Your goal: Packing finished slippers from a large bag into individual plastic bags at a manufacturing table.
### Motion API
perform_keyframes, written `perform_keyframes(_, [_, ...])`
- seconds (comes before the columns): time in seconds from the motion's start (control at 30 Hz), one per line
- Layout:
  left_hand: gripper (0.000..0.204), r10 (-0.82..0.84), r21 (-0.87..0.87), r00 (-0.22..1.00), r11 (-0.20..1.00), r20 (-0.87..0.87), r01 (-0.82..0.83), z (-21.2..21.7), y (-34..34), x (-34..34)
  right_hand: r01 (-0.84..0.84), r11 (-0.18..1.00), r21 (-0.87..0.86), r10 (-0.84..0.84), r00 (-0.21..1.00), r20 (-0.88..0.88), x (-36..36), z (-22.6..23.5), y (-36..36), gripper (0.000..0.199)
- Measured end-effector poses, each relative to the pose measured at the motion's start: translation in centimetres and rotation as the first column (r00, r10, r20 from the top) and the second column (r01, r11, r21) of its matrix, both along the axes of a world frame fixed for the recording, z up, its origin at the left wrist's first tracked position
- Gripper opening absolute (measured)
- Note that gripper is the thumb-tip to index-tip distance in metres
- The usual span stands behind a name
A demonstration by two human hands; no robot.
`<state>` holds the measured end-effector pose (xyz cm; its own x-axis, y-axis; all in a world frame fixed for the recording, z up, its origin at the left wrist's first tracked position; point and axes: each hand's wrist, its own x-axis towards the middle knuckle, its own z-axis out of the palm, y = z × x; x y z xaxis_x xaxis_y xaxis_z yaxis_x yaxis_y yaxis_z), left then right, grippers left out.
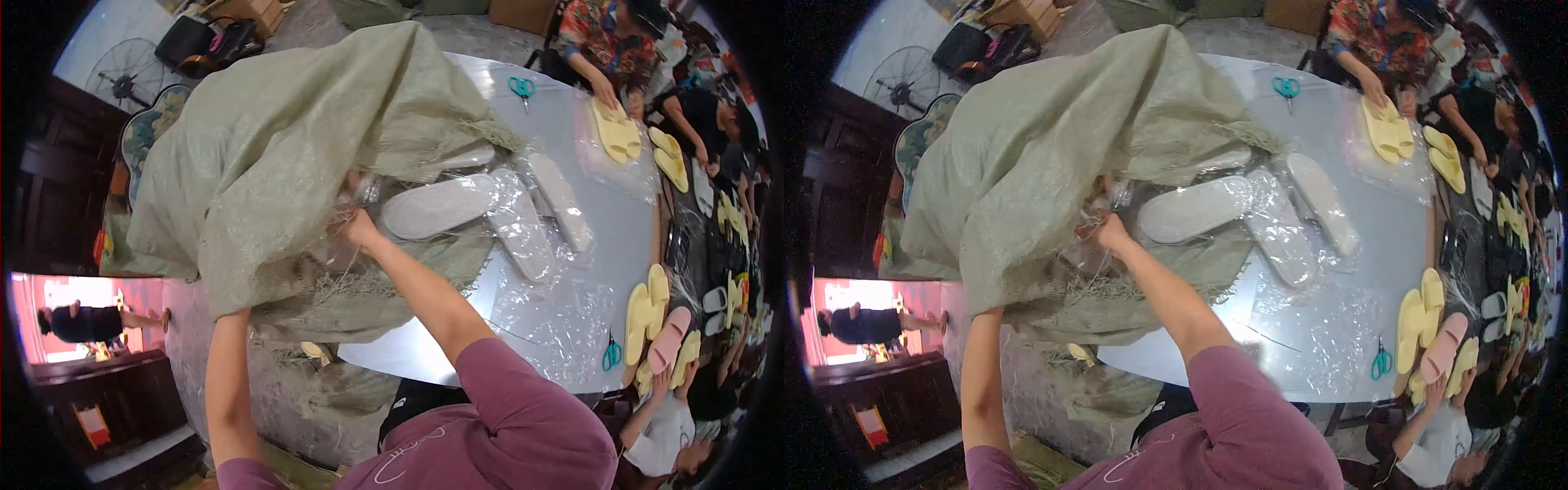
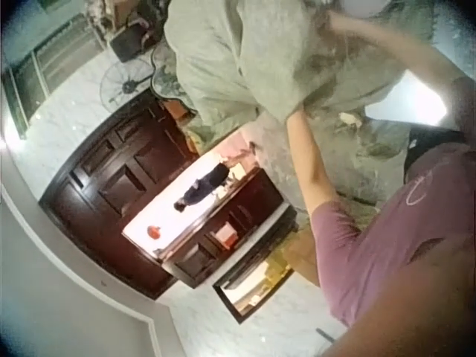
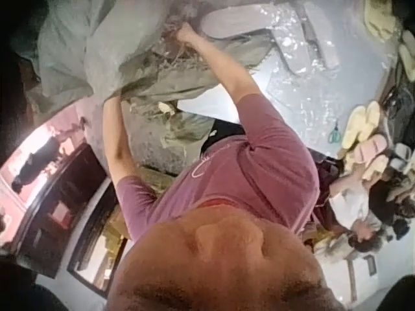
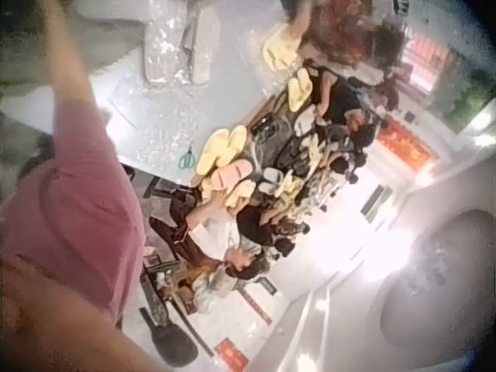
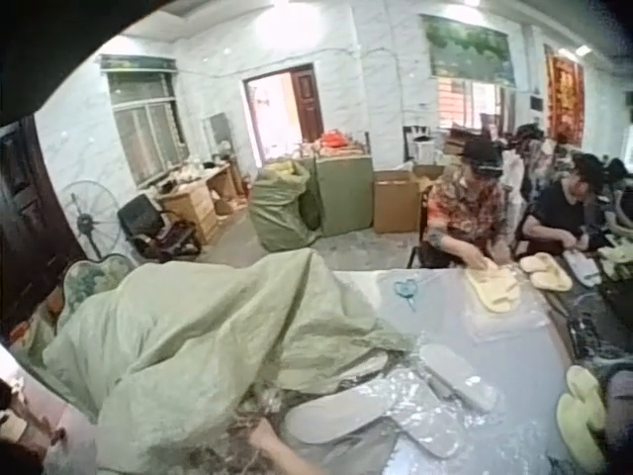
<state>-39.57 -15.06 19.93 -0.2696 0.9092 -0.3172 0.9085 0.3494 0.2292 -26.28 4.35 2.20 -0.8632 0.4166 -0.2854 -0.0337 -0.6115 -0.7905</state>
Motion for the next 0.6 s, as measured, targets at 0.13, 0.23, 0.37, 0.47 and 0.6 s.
perform_keyframes(0.13, [0.053,-0.102,-0.001,0.986,0.995,0.13,0.103,-0.4,-0.8,0.5,0.107,0.953,0.284,-0.134,0.988,0.076,3.0,3.3,2.1,0.036])
perform_keyframes(0.23, [0.053,-0.13,0.008,0.971,0.991,0.202,0.131,-0.4,-0.1,1.6,0.089,0.929,0.36,-0.147,0.98,0.137,6.3,5.6,3.5,0.033])
perform_keyframes(0.37, [0.053,-0.117,0.016,0.964,0.993,0.238,0.117,1.1,6.1,7.0,0.189,0.951,0.245,-0.208,0.977,0.052,11.6,4.7,5.2,0.026])
perform_keyframes(0.47, [0.053,-0.058,-0.01,0.961,0.998,0.271,0.064,2.7,10.0,8.4,0.242,0.965,0.1,-0.24,0.97,-0.04,14.3,6.4,6.0,0.027])
perform_keyframes(0.6, [0.053,0.003,-0.039,0.934,0.999,0.357,0.012,3.6,9.7,9.5,0.316,0.942,0.109,-0.3,0.943,-0.145,21.2,12.4,9.8,0.043])
